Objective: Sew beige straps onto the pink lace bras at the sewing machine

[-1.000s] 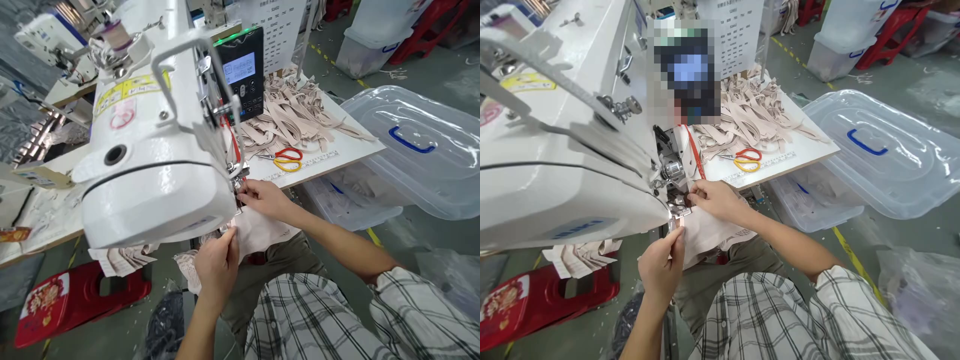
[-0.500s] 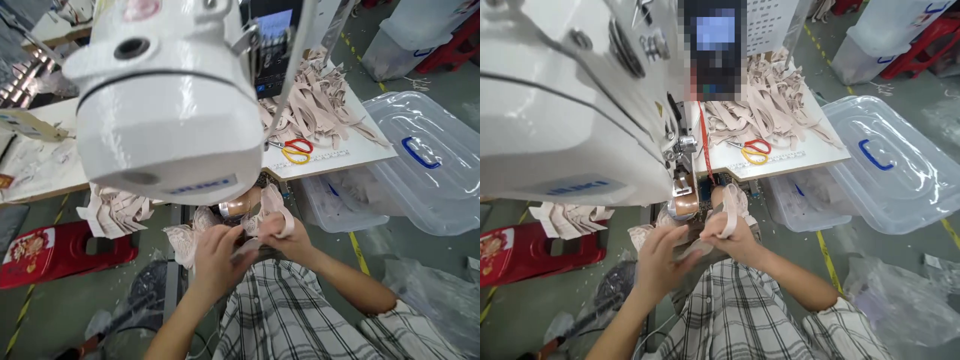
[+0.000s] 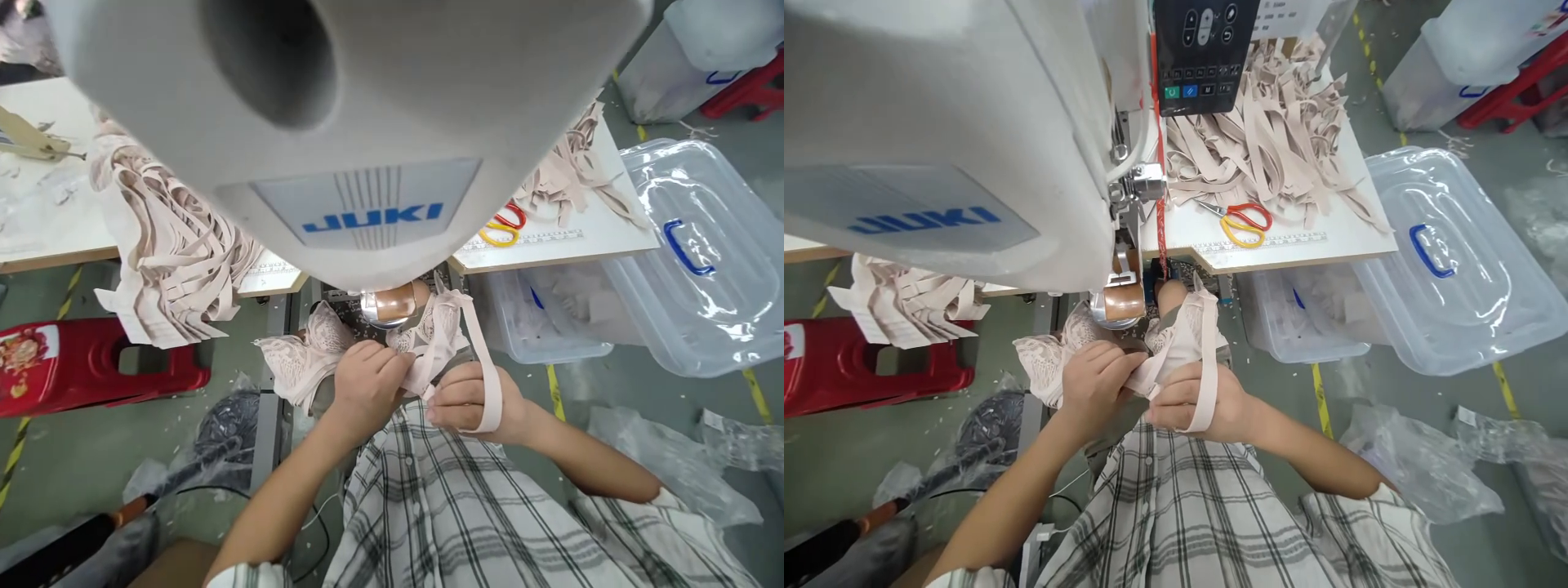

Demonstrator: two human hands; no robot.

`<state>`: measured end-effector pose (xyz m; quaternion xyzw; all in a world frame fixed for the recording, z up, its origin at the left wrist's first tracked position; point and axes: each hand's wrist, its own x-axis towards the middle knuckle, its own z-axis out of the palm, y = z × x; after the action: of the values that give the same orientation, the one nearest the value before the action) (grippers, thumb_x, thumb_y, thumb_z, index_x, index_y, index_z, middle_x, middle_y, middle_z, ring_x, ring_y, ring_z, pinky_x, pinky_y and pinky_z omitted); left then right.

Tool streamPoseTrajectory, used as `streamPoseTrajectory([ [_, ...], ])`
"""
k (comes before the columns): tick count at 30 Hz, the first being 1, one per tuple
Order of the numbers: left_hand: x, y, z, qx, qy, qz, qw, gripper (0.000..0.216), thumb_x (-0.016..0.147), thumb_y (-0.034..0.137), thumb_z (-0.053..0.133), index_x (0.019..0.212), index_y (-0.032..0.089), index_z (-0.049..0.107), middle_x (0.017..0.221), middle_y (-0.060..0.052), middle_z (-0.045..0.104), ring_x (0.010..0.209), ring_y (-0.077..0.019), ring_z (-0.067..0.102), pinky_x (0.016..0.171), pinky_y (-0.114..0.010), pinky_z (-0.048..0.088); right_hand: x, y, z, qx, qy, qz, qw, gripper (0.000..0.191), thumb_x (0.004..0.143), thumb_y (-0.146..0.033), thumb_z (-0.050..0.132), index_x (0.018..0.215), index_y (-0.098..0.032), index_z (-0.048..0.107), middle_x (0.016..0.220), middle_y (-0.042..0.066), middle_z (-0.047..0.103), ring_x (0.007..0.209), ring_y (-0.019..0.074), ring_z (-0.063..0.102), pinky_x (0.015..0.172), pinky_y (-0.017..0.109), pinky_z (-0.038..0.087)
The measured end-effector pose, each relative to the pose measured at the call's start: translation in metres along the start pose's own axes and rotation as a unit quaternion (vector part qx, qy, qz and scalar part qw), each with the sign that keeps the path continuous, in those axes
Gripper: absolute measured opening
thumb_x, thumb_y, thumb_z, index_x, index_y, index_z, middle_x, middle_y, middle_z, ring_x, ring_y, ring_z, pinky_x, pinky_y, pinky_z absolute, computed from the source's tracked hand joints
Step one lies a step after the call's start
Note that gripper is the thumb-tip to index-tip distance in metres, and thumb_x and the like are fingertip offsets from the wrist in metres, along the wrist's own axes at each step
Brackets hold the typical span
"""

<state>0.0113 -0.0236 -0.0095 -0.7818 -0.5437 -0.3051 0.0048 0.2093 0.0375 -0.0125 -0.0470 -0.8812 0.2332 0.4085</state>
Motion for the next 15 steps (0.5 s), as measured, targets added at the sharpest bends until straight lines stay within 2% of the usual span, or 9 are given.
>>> streamPoseTrajectory([
  [3,-0.001,-0.003,0.0,0.009,0.001,-0.004,1.0,0.026,0.092,0.011,0.044,0.085,0.015,0.069,0.059,-0.001,0.06,0.058,-0.018,0.053,0.06,-0.031,0.041,-0.001,-0.002,-0.003,0.014,-0.002,0.012,1.0,0.009,0.093,-0.018,0.062,0.101,-0.023,0.066,0.079,-0.002,0.073,0.079,0.0108,0.071,0.076,0.021,0.061],
  [5,-0.003,-0.002,0.0,0.006,-0.012,-0.021,1.0,0.027,0.094,0.014,0.044,0.087,0.015,0.07,0.06,-0.002,0.062,0.057,-0.0174,0.053,0.058,-0.03,0.039,-0.007,0.008,-0.01,0.027,-0.032,0.033,0.999,0.014,0.093,-0.021,0.062,0.106,-0.023,0.066,0.087,0.001,0.075,0.083,0.0129,0.071,0.077,0.025,0.06],
  [7,-0.003,0.009,-0.001,-0.046,-0.069,-0.051,0.995,0.029,0.097,0.018,0.045,0.082,0.016,0.07,0.057,-0.001,0.061,0.051,-0.0149,0.051,0.053,-0.027,0.036,-0.018,0.03,-0.018,0.024,-0.093,0.113,0.989,0.018,0.093,-0.02,0.058,0.108,-0.023,0.067,0.094,0.004,0.074,0.086,0.0156,0.071,0.077,0.028,0.058],
  [9,-0.002,0.029,-0.003,-0.145,-0.154,-0.061,0.975,0.041,0.1,0.026,0.045,0.066,0.017,0.066,0.048,0.001,0.055,0.043,-0.0117,0.044,0.047,-0.025,0.031,-0.032,0.063,-0.023,-0.004,-0.153,0.238,0.959,0.024,0.09,-0.014,0.052,0.105,-0.021,0.068,0.098,0.007,0.073,0.087,0.0184,0.07,0.078,0.031,0.058],
  [11,-0.002,0.051,-0.007,-0.247,-0.216,-0.026,0.944,0.054,0.102,0.037,0.042,0.053,0.019,0.057,0.043,0.002,0.048,0.039,-0.0111,0.04,0.045,-0.025,0.03,-0.045,0.096,-0.024,-0.043,-0.194,0.308,0.93,0.035,0.08,-0.005,0.049,0.109,-0.017,0.066,0.109,0.014,0.07,0.101,0.0249,0.067,0.09,0.042,0.055],
  [12,-0.004,0.059,-0.012,-0.302,-0.229,-0.008,0.925,0.054,0.102,0.04,0.04,0.057,0.019,0.06,0.048,0.0,0.053,0.044,-0.0121,0.046,0.048,-0.024,0.036,-0.051,0.11,-0.022,-0.034,-0.22,0.306,0.926,0.042,0.074,-0.001,0.051,0.111,-0.014,0.065,0.121,0.018,0.066,0.116,0.0296,0.062,0.101,0.05,0.049],
  [13,-0.007,0.064,-0.017,-0.346,-0.226,-0.016,0.91,0.052,0.103,0.041,0.038,0.063,0.019,0.063,0.054,-0.002,0.058,0.05,-0.0136,0.052,0.053,-0.024,0.042,-0.056,0.122,-0.021,0.001,-0.241,0.309,0.92,0.044,0.072,0.001,0.051,0.112,-0.014,0.063,0.127,0.021,0.062,0.125,0.0314,0.056,0.108,0.053,0.042],
  [14,-0.012,0.065,-0.022,-0.378,-0.212,-0.053,0.9,0.051,0.103,0.042,0.036,0.07,0.019,0.067,0.061,-0.003,0.064,0.057,-0.0151,0.058,0.059,-0.024,0.046,-0.061,0.131,-0.019,0.045,-0.248,0.32,0.913,0.047,0.071,0.002,0.052,0.114,-0.014,0.061,0.128,0.02,0.062,0.126,0.0305,0.056,0.109,0.053,0.041],
  [15,-0.018,0.062,-0.028,-0.393,-0.178,-0.118,0.894,0.05,0.103,0.045,0.038,0.074,0.019,0.069,0.066,-0.005,0.067,0.063,-0.0166,0.062,0.062,-0.025,0.048,-0.066,0.137,-0.017,0.081,-0.242,0.337,0.906,0.052,0.072,0.002,0.053,0.121,-0.014,0.057,0.126,0.019,0.063,0.123,0.0277,0.059,0.107,0.051,0.043],
])
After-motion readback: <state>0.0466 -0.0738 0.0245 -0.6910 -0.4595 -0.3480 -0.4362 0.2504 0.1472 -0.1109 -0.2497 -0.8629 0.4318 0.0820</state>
